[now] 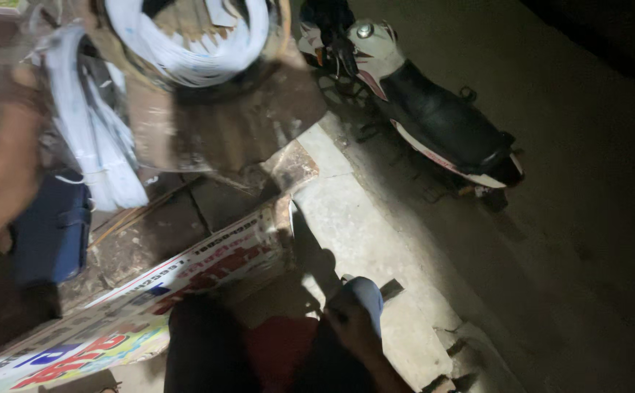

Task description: The person uses a wooden stick to push and arrange white wire inside a cylindrical cardboard form. They repeatedly insert the stick, rotate the form, and adjust the wire with both hands to compact the winding.

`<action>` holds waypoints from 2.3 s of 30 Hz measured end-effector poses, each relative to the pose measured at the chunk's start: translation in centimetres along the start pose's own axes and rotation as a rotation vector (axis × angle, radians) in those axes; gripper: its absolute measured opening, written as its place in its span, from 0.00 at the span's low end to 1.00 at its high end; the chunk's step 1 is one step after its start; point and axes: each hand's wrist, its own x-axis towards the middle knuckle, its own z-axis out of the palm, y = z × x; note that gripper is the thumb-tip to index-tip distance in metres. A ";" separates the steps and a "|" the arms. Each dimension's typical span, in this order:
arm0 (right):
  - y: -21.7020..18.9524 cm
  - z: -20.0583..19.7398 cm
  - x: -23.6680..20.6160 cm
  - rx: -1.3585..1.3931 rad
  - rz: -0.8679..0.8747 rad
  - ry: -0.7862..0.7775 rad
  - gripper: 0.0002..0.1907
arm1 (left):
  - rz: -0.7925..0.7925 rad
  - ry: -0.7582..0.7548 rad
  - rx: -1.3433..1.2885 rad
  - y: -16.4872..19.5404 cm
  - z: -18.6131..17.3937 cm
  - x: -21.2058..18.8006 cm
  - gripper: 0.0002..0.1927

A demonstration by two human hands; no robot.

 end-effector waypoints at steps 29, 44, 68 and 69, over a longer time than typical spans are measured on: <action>-42.9 -16.0 15.1 -0.875 -1.184 0.024 0.23 | 0.741 0.136 0.285 -0.2 -1.5 7.1 0.07; -42.6 -13.0 15.2 -1.221 -0.994 0.232 0.19 | 0.576 0.124 0.403 0.9 0.0 6.6 0.10; -38.7 -10.7 14.2 -1.228 -0.978 0.580 0.11 | 0.413 -0.594 0.604 2.8 -0.9 7.9 0.07; -38.5 -11.0 14.3 -1.196 -1.005 0.571 0.14 | 0.393 -0.623 0.604 2.6 -0.9 8.2 0.07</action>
